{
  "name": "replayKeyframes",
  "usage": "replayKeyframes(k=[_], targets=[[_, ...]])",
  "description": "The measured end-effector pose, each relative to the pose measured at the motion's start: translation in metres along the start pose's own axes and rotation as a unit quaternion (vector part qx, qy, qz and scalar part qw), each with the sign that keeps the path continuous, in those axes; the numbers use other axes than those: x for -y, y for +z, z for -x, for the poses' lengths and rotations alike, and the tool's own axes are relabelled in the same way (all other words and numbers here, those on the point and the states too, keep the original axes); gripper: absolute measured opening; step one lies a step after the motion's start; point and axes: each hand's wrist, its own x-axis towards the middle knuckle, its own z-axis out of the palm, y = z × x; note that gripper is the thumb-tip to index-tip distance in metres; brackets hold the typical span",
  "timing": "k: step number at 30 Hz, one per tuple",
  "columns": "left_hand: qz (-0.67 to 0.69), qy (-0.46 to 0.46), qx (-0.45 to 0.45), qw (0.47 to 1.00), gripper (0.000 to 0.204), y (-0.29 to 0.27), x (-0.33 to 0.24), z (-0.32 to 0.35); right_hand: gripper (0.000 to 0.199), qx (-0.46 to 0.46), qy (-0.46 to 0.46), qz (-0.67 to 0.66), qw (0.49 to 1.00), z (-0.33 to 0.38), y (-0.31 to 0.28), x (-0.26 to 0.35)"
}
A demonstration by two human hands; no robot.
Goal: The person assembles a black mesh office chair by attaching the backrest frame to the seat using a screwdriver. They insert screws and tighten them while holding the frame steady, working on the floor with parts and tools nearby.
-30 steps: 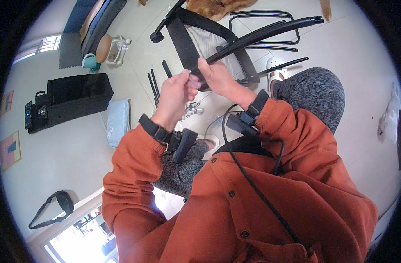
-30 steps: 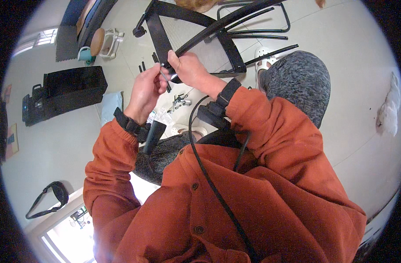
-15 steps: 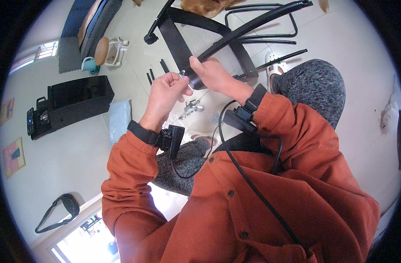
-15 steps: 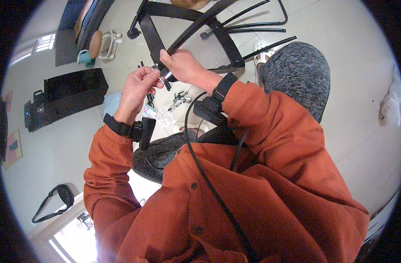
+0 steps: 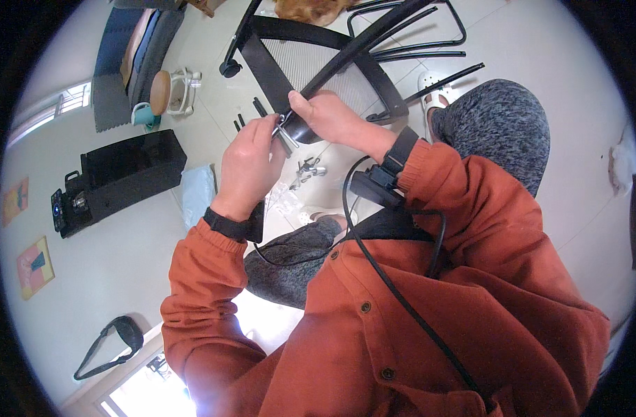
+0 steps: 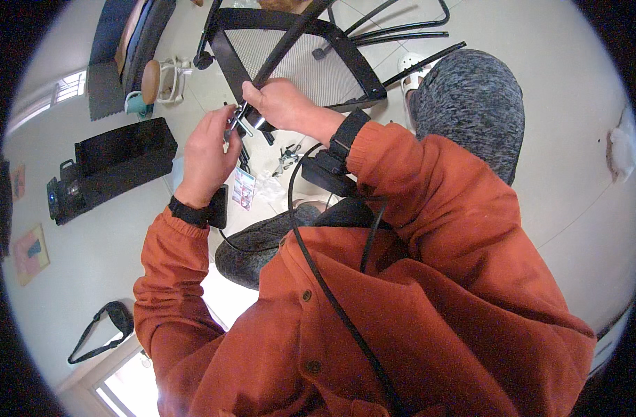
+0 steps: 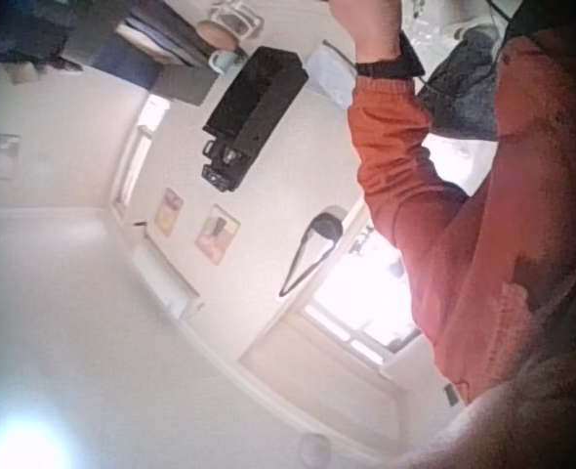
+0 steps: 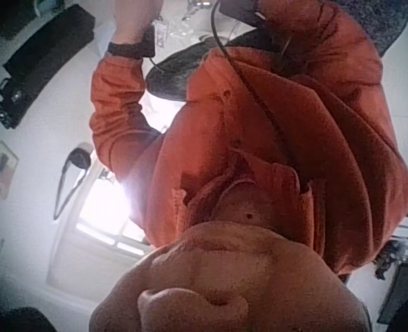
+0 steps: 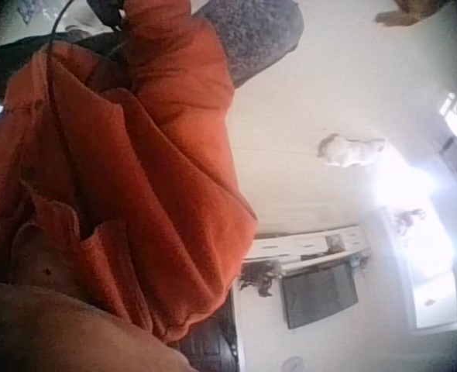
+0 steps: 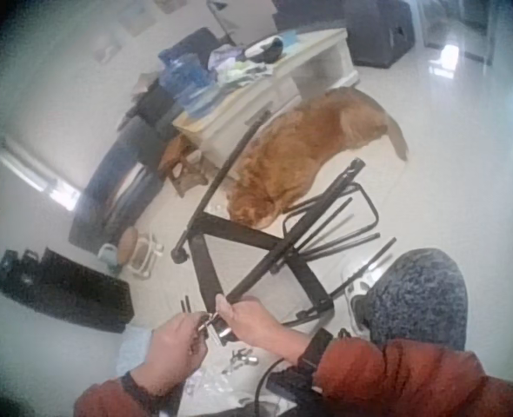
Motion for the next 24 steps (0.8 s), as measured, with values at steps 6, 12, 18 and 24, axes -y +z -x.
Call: replayKeyframes(k=[6, 12, 18, 24], targets=[[-0.08, 0.102, 0.025, 0.991, 0.025, -0.002, 0.008, -0.008, 0.056, 0.009, -0.012, 0.022, 1.0, 0.001, 0.001, -0.003], [-0.102, 0.128, 0.026, 0.986, 0.018, 0.0, 0.012, -0.015, 0.057, -0.018, -0.049, 0.009, 0.999, 0.0, 0.003, -0.008], [-0.061, 0.089, 0.007, 0.994, 0.011, 0.007, 0.014, -0.02, 0.054, -0.003, -0.029, 0.025, 0.999, -0.002, 0.004, -0.011], [0.004, 0.015, 0.002, 1.0, 0.009, 0.01, 0.012, -0.022, 0.05, -0.013, -0.056, 0.029, 0.998, 0.0, 0.004, -0.009]])
